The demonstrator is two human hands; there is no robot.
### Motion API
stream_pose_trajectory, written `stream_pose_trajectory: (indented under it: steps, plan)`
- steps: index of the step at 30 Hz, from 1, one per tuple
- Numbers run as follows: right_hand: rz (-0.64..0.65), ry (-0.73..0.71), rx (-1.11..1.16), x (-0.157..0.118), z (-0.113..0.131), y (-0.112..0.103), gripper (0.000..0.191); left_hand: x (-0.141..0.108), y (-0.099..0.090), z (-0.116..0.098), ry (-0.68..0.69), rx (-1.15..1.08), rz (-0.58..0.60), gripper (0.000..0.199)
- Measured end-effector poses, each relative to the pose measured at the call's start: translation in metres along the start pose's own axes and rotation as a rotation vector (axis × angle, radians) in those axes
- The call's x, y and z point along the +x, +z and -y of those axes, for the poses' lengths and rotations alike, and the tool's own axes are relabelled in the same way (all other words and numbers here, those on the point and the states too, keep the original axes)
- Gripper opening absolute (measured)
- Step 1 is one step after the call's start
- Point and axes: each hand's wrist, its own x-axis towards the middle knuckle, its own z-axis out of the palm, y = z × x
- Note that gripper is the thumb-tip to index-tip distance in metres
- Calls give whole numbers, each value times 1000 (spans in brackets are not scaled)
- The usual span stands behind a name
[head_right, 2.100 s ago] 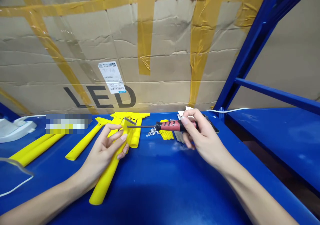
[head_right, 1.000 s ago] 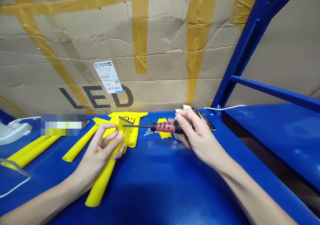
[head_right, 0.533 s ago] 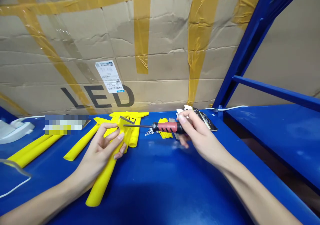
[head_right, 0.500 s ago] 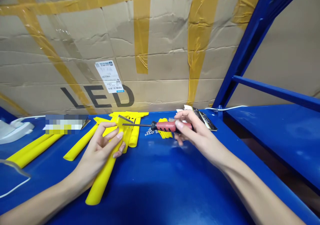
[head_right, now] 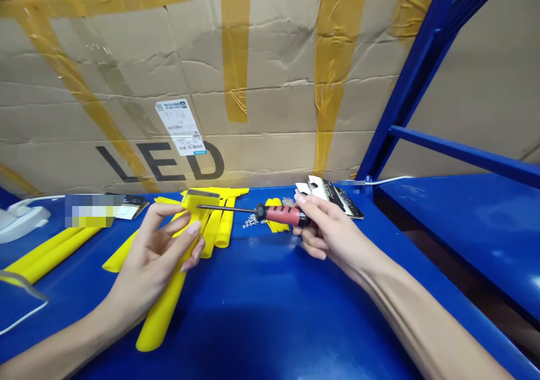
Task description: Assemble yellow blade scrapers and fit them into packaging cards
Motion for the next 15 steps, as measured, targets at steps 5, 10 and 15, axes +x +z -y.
stream_pose_trajectory:
  steps: [5, 10, 15]
  plan:
    - [13, 46, 19, -2, -2, 6, 36, 2, -2, -6, -5, 13, -26, 28]
    - [2, -338, -226, -5, 4, 1, 31, 6, -5, 5, -102, -6, -3, 28]
    - [-33, -384, -388, -10, 5, -2, 29, 3, -3, 11, -122, 14, -8, 31]
